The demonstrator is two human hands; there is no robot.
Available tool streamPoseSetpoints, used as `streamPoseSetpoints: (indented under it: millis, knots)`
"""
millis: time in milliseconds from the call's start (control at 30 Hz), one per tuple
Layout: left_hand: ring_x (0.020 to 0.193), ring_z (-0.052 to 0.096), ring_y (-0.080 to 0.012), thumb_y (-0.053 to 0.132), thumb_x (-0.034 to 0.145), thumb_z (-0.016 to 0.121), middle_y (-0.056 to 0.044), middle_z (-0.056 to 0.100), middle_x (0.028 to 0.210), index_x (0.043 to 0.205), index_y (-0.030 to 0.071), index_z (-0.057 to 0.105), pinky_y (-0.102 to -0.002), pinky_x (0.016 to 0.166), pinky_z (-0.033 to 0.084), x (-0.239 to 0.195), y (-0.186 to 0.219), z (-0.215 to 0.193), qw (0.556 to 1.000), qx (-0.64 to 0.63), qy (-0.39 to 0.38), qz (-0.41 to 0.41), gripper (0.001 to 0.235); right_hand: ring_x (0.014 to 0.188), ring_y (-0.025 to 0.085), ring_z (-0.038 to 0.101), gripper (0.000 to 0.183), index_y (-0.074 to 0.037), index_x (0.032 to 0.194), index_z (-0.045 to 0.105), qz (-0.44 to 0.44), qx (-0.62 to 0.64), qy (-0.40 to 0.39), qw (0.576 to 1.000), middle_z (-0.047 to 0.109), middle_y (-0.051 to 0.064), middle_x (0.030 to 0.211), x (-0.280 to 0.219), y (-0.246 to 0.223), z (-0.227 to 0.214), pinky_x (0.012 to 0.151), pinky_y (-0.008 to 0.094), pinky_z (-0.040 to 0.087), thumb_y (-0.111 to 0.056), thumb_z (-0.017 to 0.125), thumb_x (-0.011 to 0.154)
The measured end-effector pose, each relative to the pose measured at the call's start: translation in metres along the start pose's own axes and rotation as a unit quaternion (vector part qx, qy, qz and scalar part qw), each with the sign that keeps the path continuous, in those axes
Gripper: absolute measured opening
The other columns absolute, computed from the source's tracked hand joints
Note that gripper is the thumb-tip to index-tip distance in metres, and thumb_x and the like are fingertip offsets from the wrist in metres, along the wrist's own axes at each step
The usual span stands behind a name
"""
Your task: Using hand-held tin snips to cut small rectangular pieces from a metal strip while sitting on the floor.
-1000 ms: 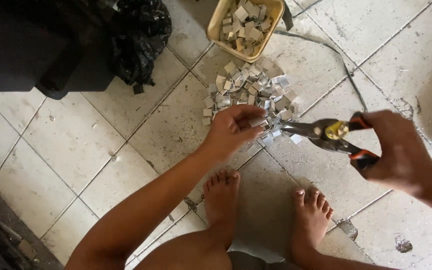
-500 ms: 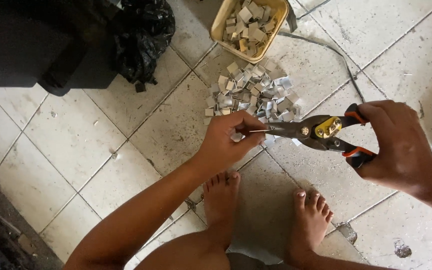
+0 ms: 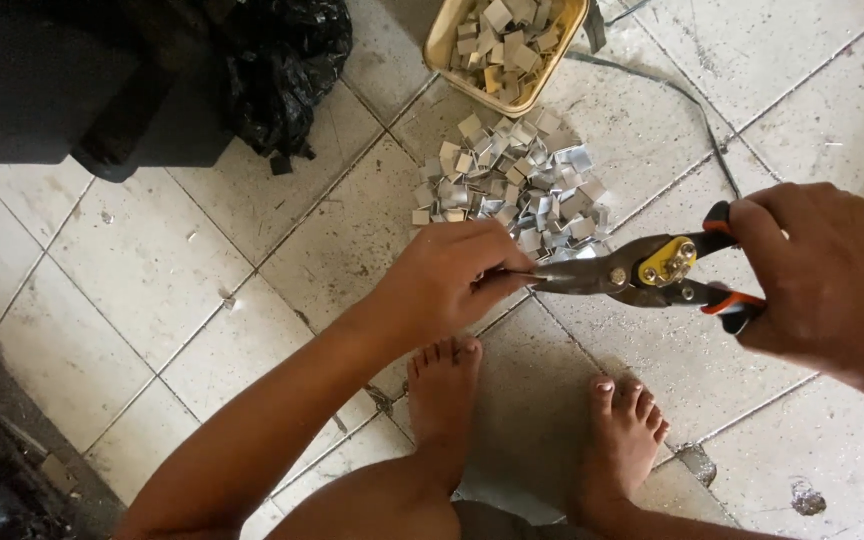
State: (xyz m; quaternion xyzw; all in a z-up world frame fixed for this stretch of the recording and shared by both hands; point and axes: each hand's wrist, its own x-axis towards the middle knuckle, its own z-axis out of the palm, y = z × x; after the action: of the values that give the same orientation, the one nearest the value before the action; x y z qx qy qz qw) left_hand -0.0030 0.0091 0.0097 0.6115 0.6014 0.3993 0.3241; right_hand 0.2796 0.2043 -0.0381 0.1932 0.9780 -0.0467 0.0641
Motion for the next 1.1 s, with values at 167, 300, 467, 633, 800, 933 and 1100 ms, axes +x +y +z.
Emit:
streamPoseSetpoints:
  millis: [167,300,467,633,800,933,1100]
  knots:
    - [0.063,0.058,-0.0143,-0.003,0.082,0.078,-0.006,0.070,0.084,0.091,0.003,0.068,-0.027,0.056,0.044,-0.003,-0.002,-0.001,1.000,0.013,-0.017,0.005,0.015,0.070,0.019,0.062,0.032,-0.013,0.104,0.067,-0.022,0.046,-0.001,0.999,0.069,0.002,0.081,0.007,0.011,0.005,0.072,0.036,0.050,-0.018,0.079,0.075]
    - [0.058,0.052,-0.0129,0.004,0.085,0.077,-0.003,0.067,0.075,0.087,0.005,0.071,-0.027,0.053,0.038,-0.003,-0.014,0.005,0.999,-0.013,-0.014,-0.032,0.007,0.048,0.012,0.066,0.015,-0.012,0.089,0.069,0.000,0.167,-0.024,0.986,0.072,0.001,0.066,0.004,0.022,0.017,0.042,0.027,0.054,-0.011,0.083,0.083]
    - [0.062,0.061,-0.0117,-0.001,0.094,0.069,-0.005,0.074,0.081,0.093,0.009,0.068,-0.023,0.054,0.048,0.023,-0.049,-0.005,0.993,-0.013,0.113,0.027,0.010,0.058,0.019,0.065,0.044,0.002,0.108,0.072,0.069,0.207,-0.014,0.976,0.074,0.012,0.082,0.008,0.017,-0.002,0.049,0.028,0.054,0.003,0.085,0.066]
    - [0.085,0.066,-0.0249,0.009,0.095,0.073,-0.010,0.070,0.099,0.107,0.008,0.065,-0.039,0.074,0.054,0.081,-0.108,-0.022,0.966,0.174,0.163,0.095,0.014,0.072,0.025,0.069,0.064,0.004,0.123,0.068,0.123,0.223,-0.078,0.964,0.075,0.016,0.097,-0.001,0.019,0.007,0.058,0.032,0.059,0.007,0.083,0.061]
    - [0.151,0.041,-0.0308,0.038,0.113,0.066,-0.008,0.044,0.161,0.159,0.017,0.024,-0.050,0.130,0.039,0.064,-0.161,0.005,0.953,0.270,0.137,0.017,0.066,0.066,0.027,0.074,0.065,-0.002,0.121,0.066,0.160,0.227,-0.143,0.950,0.077,0.017,0.101,-0.016,0.022,0.033,0.048,0.033,0.061,-0.001,0.083,0.059]
    - [0.114,0.055,-0.0296,0.021,0.098,0.064,-0.012,0.058,0.120,0.137,0.006,0.045,-0.046,0.104,0.043,0.004,-0.139,0.023,0.979,0.186,0.070,0.050,0.045,0.074,0.025,0.075,0.071,-0.014,0.126,0.069,0.256,0.193,-0.231,0.919,0.079,0.006,0.103,-0.036,0.008,0.038,0.068,0.034,0.059,-0.009,0.082,0.057]
    - [0.109,0.055,-0.0255,0.017,0.086,0.080,-0.007,0.058,0.109,0.123,0.008,0.055,-0.040,0.096,0.045,-0.042,-0.136,0.021,0.947,0.253,-0.155,0.127,0.045,0.065,0.024,0.072,0.065,-0.011,0.125,0.072,0.262,0.179,-0.175,0.932,0.077,0.007,0.092,-0.077,-0.008,0.074,0.065,0.034,0.059,-0.014,0.084,0.061]
